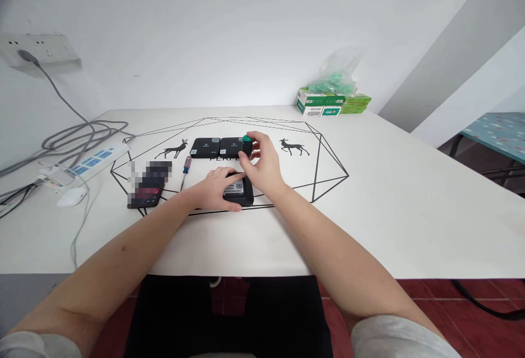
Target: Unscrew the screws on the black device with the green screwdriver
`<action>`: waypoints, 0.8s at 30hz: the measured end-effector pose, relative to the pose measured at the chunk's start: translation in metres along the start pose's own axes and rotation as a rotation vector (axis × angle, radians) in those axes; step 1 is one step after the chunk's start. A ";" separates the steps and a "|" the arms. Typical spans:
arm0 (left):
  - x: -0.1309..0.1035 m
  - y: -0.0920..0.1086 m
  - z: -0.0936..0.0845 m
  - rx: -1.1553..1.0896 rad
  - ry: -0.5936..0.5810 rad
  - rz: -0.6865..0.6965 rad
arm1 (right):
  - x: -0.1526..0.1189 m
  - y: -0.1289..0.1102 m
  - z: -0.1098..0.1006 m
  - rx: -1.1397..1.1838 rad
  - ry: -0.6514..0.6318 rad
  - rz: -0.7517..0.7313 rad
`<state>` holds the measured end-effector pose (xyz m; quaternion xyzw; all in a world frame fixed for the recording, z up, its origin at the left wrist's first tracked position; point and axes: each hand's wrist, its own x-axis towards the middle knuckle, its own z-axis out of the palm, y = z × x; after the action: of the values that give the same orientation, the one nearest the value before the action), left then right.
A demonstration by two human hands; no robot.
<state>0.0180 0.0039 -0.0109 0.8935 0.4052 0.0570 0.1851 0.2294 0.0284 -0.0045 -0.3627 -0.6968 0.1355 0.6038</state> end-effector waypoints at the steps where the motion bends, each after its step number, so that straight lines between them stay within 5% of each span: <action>1: 0.000 0.000 0.000 0.001 0.001 0.000 | 0.000 0.000 0.000 0.000 -0.001 0.002; 24: -0.001 0.000 -0.001 -0.016 0.005 0.005 | 0.000 0.000 0.000 0.003 -0.015 -0.008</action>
<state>0.0177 0.0036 -0.0101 0.8928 0.4029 0.0628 0.1913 0.2294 0.0286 -0.0046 -0.3580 -0.7027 0.1370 0.5995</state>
